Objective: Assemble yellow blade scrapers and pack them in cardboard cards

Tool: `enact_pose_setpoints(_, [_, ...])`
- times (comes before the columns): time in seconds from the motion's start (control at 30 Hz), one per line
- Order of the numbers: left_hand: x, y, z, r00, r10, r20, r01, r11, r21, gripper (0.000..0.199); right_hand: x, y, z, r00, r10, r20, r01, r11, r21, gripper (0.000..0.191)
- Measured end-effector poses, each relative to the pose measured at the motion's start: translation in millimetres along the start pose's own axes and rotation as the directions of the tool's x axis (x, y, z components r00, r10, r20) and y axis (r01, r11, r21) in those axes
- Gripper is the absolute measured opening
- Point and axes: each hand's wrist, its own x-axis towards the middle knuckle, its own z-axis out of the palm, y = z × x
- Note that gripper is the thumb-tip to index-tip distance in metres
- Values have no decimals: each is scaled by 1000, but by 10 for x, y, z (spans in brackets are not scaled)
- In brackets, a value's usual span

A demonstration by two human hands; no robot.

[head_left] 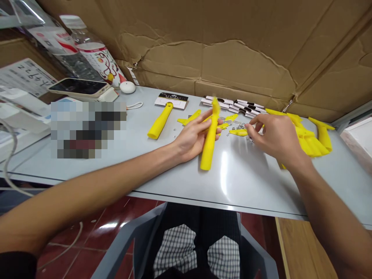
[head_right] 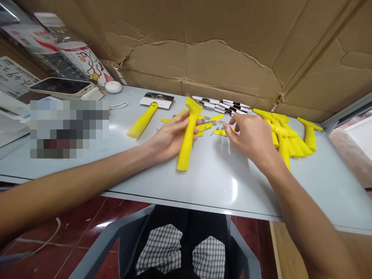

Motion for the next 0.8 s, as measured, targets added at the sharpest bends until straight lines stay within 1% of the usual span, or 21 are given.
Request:
enact_pose_setpoints(0.03, [5,-17,-9,1000,16,-5,-16,1000,6,41,-22,-61,-2,1000,-19,9,19,998,66,27])
enact_pose_setpoints(0.1, [11,-43,-31,999,33,-4,-33,999,4,53,-67,-171,19,994,-84,68,69,977,202,30])
enact_pose_setpoints(0.17, [15,-62,-54,999,42,-1,-42,999,1,56,-108,-268,65,978,-142,156,82,937,339,33])
enact_pose_setpoints(0.2, [15,-71,-64,999,50,-3,-50,999,6,55,-126,-313,92,966,-158,205,64,913,404,35])
enact_pose_setpoints(0.3, [8,-107,-83,994,110,1,-110,992,61,49,-178,-435,179,921,-169,352,-48,845,532,36])
enact_pose_setpoints(0.43, [-25,-137,-64,979,206,-5,-200,956,213,44,-233,-528,269,883,-164,441,-160,777,609,44])
enact_pose_setpoints(0.5, [-43,-112,-35,979,202,13,-194,917,350,38,-237,-533,298,861,-165,481,-240,702,671,41])
enact_pose_setpoints(0.57, [-56,-61,-3,986,164,27,-157,864,478,32,-218,-513,321,835,-165,525,-329,614,717,35])
enact_pose_setpoints(0.6, [-61,-31,11,989,151,7,-133,845,517,30,-204,-497,334,826,-149,543,-374,575,728,34])
enact_pose_setpoints(0.63, [-65,-2,22,986,161,-37,-116,835,537,29,-189,-478,347,821,-131,555,-411,540,735,35])
enact_pose_setpoints(0.67, [-69,26,31,976,198,-95,-115,830,546,30,-174,-458,363,820,-110,561,-439,509,741,38])
enact_pose_setpoints(0.73, [-83,79,48,926,326,-192,-169,810,561,34,-153,-416,397,828,-82,554,-458,470,754,45])
enact_pose_setpoints(0.8, [-104,147,79,877,433,-211,-241,774,586,31,-142,-376,430,839,-75,539,-451,457,767,48])
